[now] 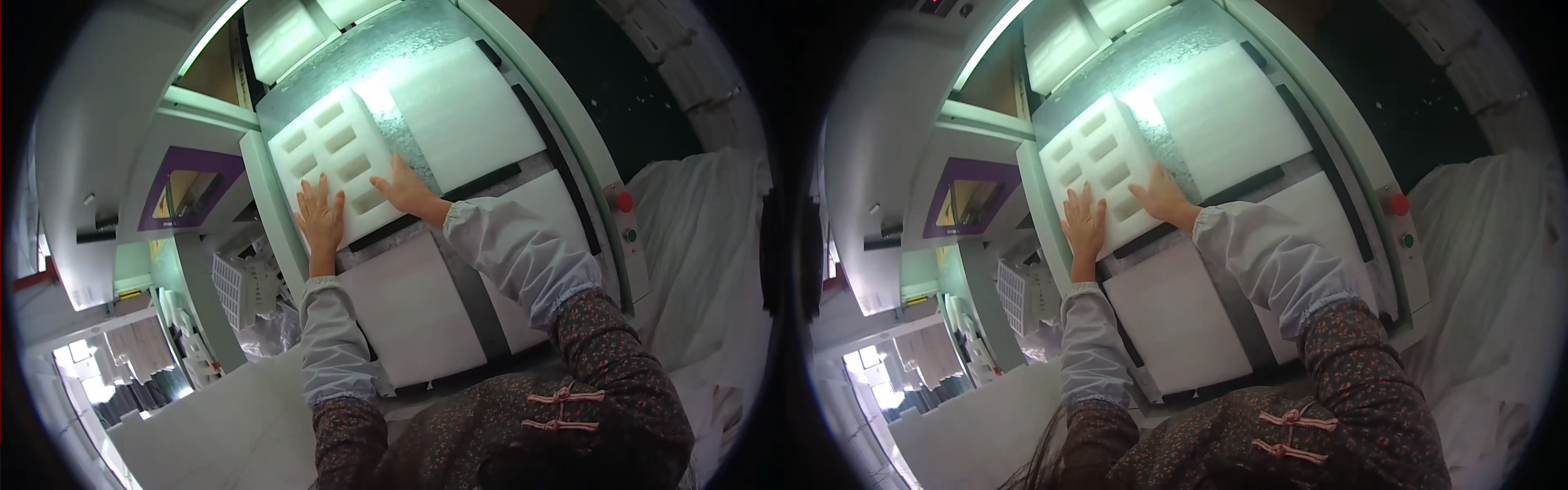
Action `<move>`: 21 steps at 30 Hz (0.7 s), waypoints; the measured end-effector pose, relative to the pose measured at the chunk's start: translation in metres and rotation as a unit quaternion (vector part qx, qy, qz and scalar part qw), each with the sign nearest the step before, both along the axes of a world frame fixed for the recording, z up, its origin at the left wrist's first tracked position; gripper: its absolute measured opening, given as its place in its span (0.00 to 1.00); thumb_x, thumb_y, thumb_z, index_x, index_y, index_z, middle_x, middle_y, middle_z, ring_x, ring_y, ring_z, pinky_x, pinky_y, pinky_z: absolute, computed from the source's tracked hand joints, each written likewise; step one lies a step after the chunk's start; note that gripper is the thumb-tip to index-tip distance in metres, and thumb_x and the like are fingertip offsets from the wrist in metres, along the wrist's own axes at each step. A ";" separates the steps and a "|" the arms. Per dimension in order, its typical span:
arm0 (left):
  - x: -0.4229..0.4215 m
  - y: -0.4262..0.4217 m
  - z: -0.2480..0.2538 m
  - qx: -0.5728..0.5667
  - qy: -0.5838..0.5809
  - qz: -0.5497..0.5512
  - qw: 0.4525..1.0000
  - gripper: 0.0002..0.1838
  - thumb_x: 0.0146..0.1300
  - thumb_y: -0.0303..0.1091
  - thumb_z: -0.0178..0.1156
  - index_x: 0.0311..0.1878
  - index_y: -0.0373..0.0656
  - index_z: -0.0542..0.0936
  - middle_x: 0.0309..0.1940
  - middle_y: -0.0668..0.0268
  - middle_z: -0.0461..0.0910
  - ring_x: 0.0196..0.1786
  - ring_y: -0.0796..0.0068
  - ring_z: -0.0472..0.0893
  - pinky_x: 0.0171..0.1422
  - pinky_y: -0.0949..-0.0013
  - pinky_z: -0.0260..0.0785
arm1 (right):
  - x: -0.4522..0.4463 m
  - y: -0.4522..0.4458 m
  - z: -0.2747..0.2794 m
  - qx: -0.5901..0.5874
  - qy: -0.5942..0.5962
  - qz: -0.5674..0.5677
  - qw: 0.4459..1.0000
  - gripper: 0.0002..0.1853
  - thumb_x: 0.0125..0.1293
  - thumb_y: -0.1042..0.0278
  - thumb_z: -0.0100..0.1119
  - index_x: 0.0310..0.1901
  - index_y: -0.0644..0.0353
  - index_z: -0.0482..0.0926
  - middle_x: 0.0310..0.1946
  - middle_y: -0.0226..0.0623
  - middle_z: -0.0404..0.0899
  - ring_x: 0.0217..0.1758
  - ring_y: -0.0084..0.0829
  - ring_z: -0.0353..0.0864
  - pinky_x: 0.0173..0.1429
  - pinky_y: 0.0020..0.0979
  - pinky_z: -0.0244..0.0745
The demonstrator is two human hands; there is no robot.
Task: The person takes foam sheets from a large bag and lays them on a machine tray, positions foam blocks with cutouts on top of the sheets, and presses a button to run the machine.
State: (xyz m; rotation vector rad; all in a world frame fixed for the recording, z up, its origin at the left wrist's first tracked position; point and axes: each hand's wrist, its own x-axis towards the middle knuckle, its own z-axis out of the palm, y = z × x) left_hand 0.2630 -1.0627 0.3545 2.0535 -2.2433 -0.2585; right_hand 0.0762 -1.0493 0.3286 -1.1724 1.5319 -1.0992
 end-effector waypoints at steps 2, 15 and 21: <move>0.000 -0.002 0.002 0.004 0.012 0.010 1.000 0.34 0.64 0.66 0.38 0.71 0.65 0.56 0.74 0.59 0.44 0.75 0.52 0.44 0.72 0.39 0.36 | 0.001 -0.006 0.000 -0.027 0.017 -0.030 0.999 0.32 0.65 0.62 0.47 0.65 0.73 0.51 0.63 0.61 0.58 0.66 0.51 0.59 0.70 0.41 0.53; 0.013 0.010 0.053 -0.146 -0.016 -0.042 0.988 0.35 0.61 0.52 0.55 0.68 0.48 0.61 0.68 0.54 0.57 0.71 0.55 0.56 0.70 0.53 0.50 | 0.030 -0.016 -0.075 -0.372 -0.048 0.201 0.905 0.29 0.68 0.69 0.41 0.67 0.71 0.50 0.67 0.60 0.51 0.71 0.51 0.51 0.73 0.42 0.45; 0.048 0.192 0.342 -0.358 -0.034 0.156 0.920 0.28 0.45 0.36 0.66 0.51 0.43 0.69 0.48 0.64 0.71 0.48 0.62 0.73 0.51 0.59 0.60 | -0.041 0.037 -0.087 -0.355 -0.125 0.320 0.869 0.29 0.67 0.69 0.43 0.67 0.69 0.52 0.67 0.55 0.53 0.71 0.47 0.53 0.72 0.40 0.48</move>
